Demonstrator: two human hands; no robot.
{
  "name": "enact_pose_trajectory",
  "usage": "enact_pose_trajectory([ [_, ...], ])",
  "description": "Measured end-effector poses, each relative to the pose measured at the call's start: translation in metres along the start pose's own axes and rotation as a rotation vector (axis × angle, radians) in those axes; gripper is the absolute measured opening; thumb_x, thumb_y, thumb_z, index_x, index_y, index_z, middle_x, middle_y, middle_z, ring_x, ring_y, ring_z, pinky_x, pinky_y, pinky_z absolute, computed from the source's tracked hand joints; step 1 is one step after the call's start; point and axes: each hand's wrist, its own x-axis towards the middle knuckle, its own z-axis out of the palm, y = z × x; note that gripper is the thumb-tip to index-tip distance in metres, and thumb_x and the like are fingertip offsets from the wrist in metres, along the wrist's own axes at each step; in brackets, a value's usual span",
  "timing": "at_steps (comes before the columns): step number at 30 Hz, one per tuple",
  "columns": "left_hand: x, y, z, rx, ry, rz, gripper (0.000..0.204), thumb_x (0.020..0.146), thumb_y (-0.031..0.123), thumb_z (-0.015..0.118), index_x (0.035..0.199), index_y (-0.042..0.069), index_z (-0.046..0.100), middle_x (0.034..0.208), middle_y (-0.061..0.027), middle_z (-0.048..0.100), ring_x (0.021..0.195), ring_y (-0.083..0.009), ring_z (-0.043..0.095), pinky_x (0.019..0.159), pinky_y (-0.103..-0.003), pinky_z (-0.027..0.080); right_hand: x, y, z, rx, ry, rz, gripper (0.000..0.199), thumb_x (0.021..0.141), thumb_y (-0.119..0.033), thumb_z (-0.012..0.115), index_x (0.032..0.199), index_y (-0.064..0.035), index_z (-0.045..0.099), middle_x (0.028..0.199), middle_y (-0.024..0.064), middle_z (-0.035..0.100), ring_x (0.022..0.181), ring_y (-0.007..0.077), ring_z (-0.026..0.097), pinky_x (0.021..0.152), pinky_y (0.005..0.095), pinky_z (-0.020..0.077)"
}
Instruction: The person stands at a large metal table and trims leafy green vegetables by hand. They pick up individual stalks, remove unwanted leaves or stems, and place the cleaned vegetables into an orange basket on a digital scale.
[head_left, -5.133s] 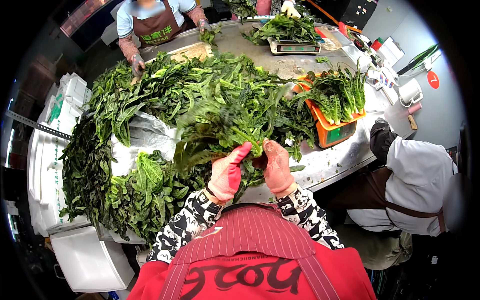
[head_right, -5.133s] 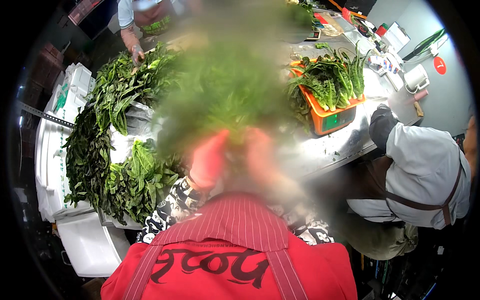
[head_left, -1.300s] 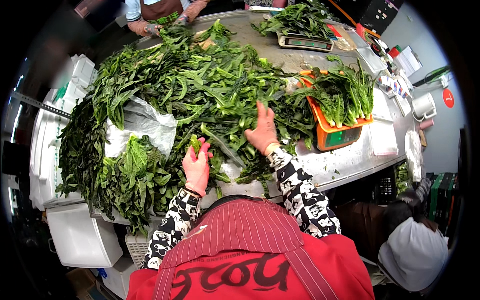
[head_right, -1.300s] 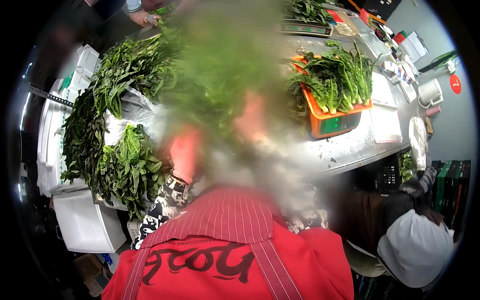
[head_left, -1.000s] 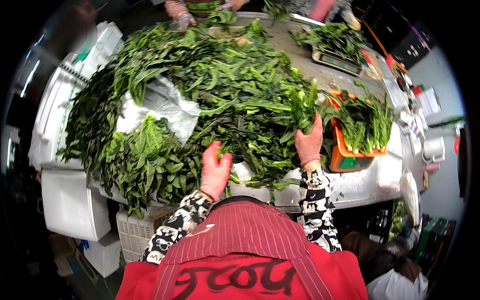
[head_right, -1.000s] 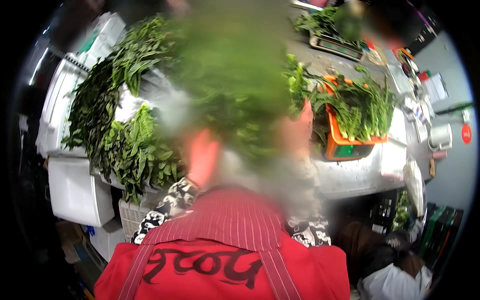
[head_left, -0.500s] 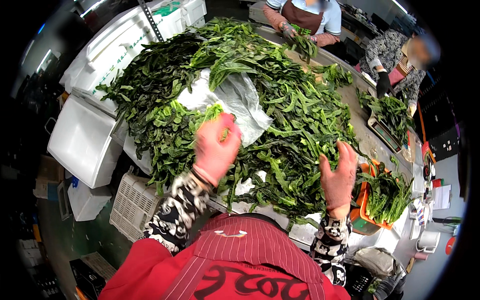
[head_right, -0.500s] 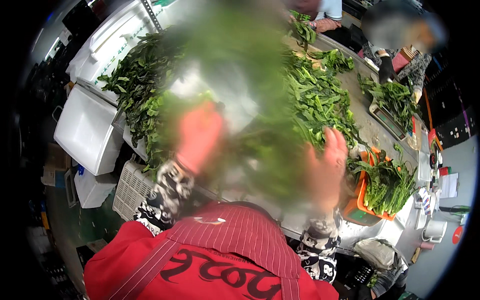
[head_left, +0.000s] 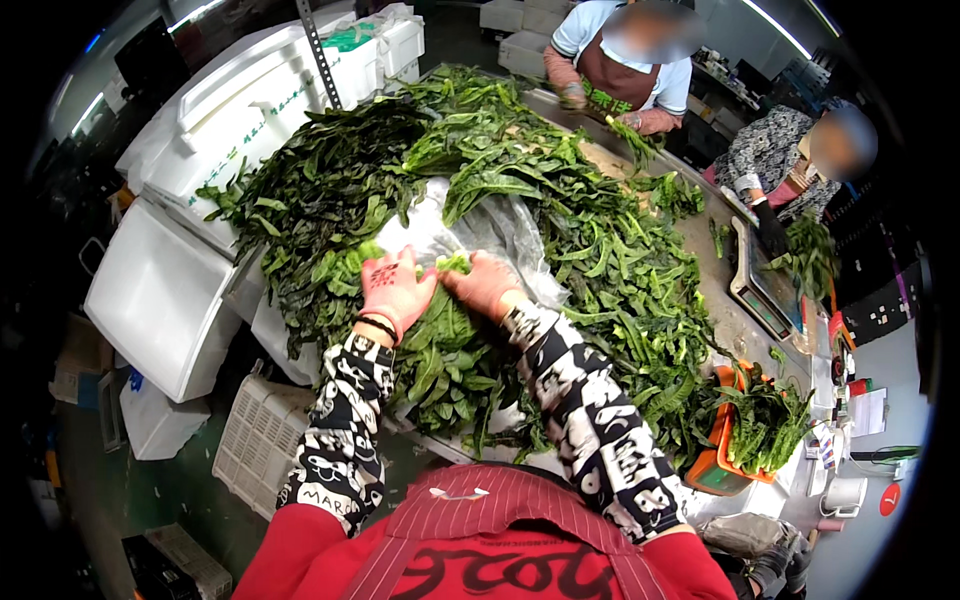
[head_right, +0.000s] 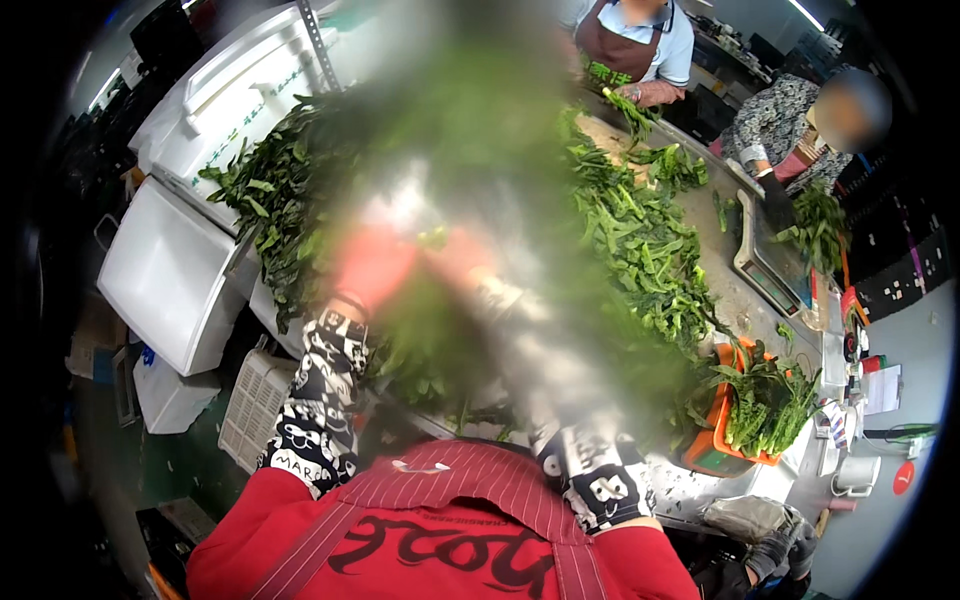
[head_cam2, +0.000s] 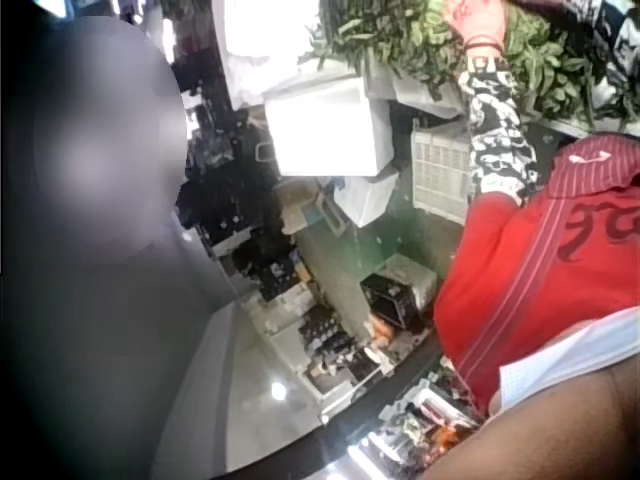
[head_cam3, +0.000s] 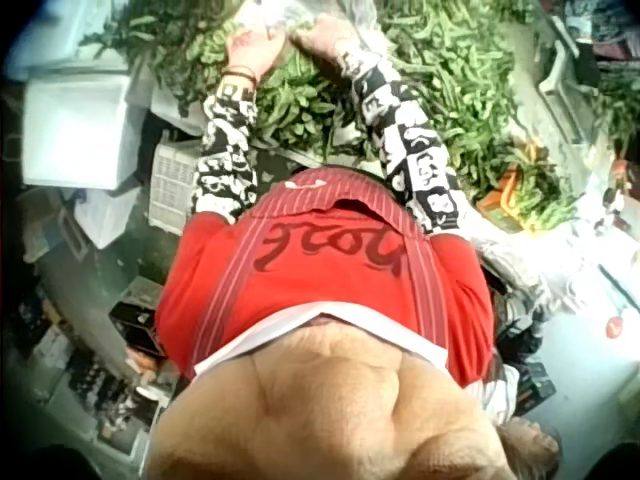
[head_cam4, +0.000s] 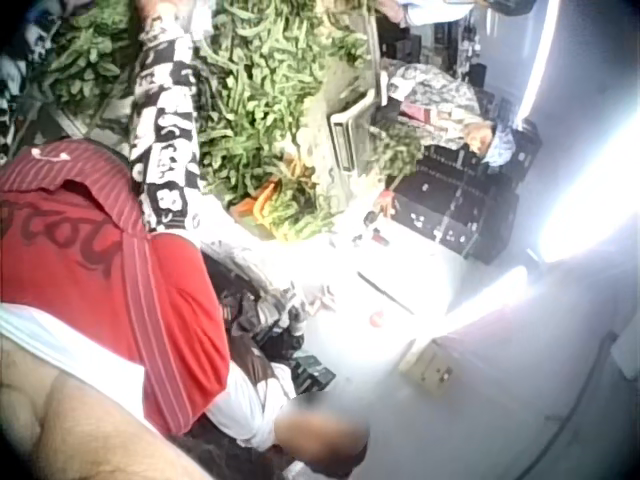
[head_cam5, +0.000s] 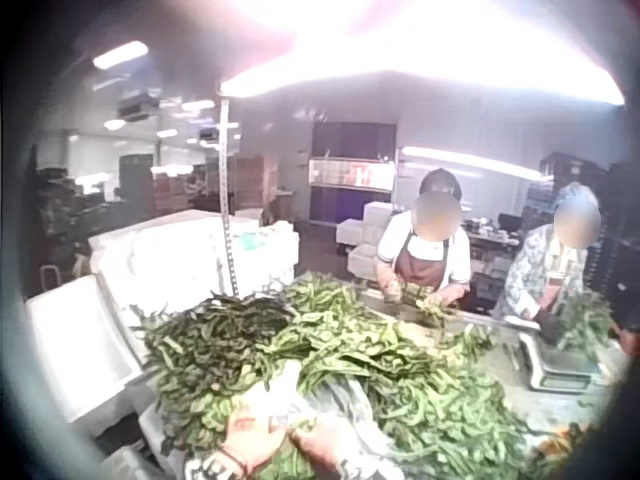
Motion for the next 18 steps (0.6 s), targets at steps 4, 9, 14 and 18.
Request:
enact_pose_trajectory([
  [4, 0.0, 0.005, 0.001, 0.23, -0.1, 0.016, 0.06, 0.088, 0.056, 0.053, 0.114, 0.003, 0.061, 0.112, -0.016, 0.065, 0.109, -0.0318, 0.057, 0.096, -0.047, 0.037, -0.018, 0.008, 0.014, 0.068, 0.134, -0.026, 0.079, 0.076, -0.051, 0.071, 0.128, 0.0052, 0.05, 0.117, 0.0283, 0.063, 0.113, 0.0395, 0.06, 0.098, 0.0404, 0.0457],
  [9, 0.021, -0.003, 0.015, 0.29, -0.326, 0.168, 0.063, 0.091, 0.059, 0.044, 0.118, 0.005, 0.062, 0.115, -0.0176, 0.065, 0.11, -0.0339, 0.059, 0.096, -0.047, 0.038, -0.033, 0.012, 0.009, 0.176, 0.109, 0.034, 0.08, 0.075, -0.044, 0.076, 0.128, 0.0094, 0.048, 0.116, 0.0282, 0.063, 0.109, 0.0373, 0.063, 0.093, 0.0391, 0.0486],
  [14, 0.027, -0.006, 0.002, 0.12, -0.411, 0.186, 0.061, 0.089, 0.061, 0.046, 0.115, 0.009, 0.065, 0.112, -0.012, 0.069, 0.113, -0.0311, 0.059, 0.101, -0.044, 0.031, -0.03, 0.04, 0.042, 0.436, 0.166, -0.072, 0.082, 0.072, -0.043, 0.081, 0.122, 0.0144, 0.05, 0.112, 0.026, 0.064, 0.104, 0.0291, 0.063, 0.09, 0.036, 0.0494],
  [18, -0.006, 0.02, -0.011, 0.067, -0.08, 0.164, 0.047, 0.085, 0.054, 0.06, 0.097, 0.01, 0.071, 0.096, -0.0086, 0.071, 0.097, -0.0293, 0.061, 0.092, -0.044, 0.035, -0.074, 0.005, 0.016, 0.611, -0.018, 0.018, 0.063, 0.073, -0.027, 0.084, 0.116, 0.0074, 0.054, 0.106, 0.014, 0.066, 0.089, 0.0184, 0.065, 0.077, 0.0301, 0.053],
])
